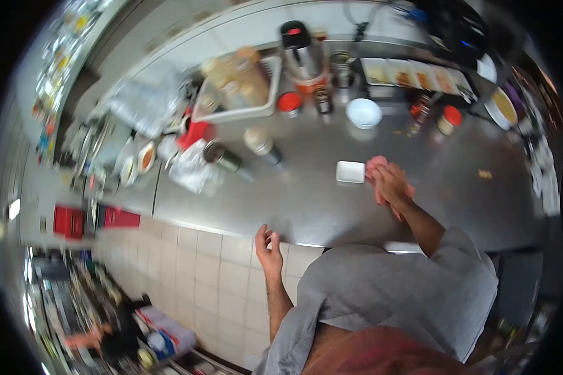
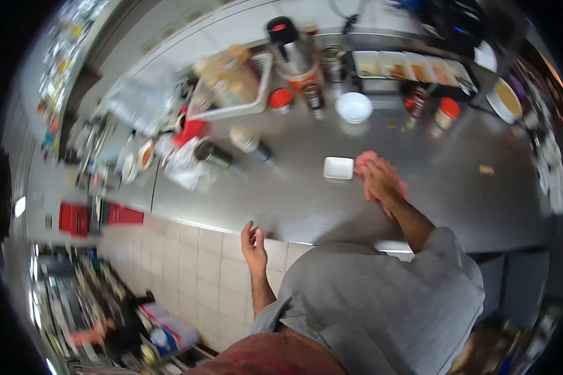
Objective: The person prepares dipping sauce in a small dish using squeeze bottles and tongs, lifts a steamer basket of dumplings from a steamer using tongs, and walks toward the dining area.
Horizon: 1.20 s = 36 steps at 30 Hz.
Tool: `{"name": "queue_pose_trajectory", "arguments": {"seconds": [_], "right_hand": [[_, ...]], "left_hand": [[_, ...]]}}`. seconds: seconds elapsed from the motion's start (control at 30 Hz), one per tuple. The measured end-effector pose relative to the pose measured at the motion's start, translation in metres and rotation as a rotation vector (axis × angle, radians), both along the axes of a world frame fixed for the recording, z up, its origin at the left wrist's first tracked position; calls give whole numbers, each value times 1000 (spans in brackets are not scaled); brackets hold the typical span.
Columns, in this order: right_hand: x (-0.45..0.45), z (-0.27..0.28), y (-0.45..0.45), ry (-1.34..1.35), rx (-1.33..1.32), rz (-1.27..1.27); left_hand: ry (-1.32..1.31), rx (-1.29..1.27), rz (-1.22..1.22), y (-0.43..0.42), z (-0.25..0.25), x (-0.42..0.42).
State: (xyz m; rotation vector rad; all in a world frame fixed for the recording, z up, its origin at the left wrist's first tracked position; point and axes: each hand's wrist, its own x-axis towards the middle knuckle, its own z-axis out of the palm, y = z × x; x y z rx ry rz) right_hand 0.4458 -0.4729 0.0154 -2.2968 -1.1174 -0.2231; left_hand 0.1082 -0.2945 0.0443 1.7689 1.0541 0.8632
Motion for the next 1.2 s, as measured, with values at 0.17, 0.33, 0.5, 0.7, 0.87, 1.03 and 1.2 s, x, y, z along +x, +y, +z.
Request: {"name": "queue_pose_trajectory", "arguments": {"seconds": [0.17,0.33,0.5,0.7,0.87,1.03,1.2], "right_hand": [[-3,1,-4,99,-35,-27],[-2,17,-28,131,41,-115],[75,78,-71,-68,147,-522],[248,121,-124,-60,235,-707],[338,136,-140,61,-3,-790],[395,115,-145,126,-255,-755],[441,94,-141,407,-402,-704]], "left_hand": [[43,-27,-143,29,-6,15],[25,-39,-366,33,-17,37],[74,-27,-486,22,-10,59],[87,153,-108,1,-27,48],[104,177,433,-38,-50,15],[146,-177,483,-108,-155,-45],[439,-691,305,-219,-202,-79]]}}
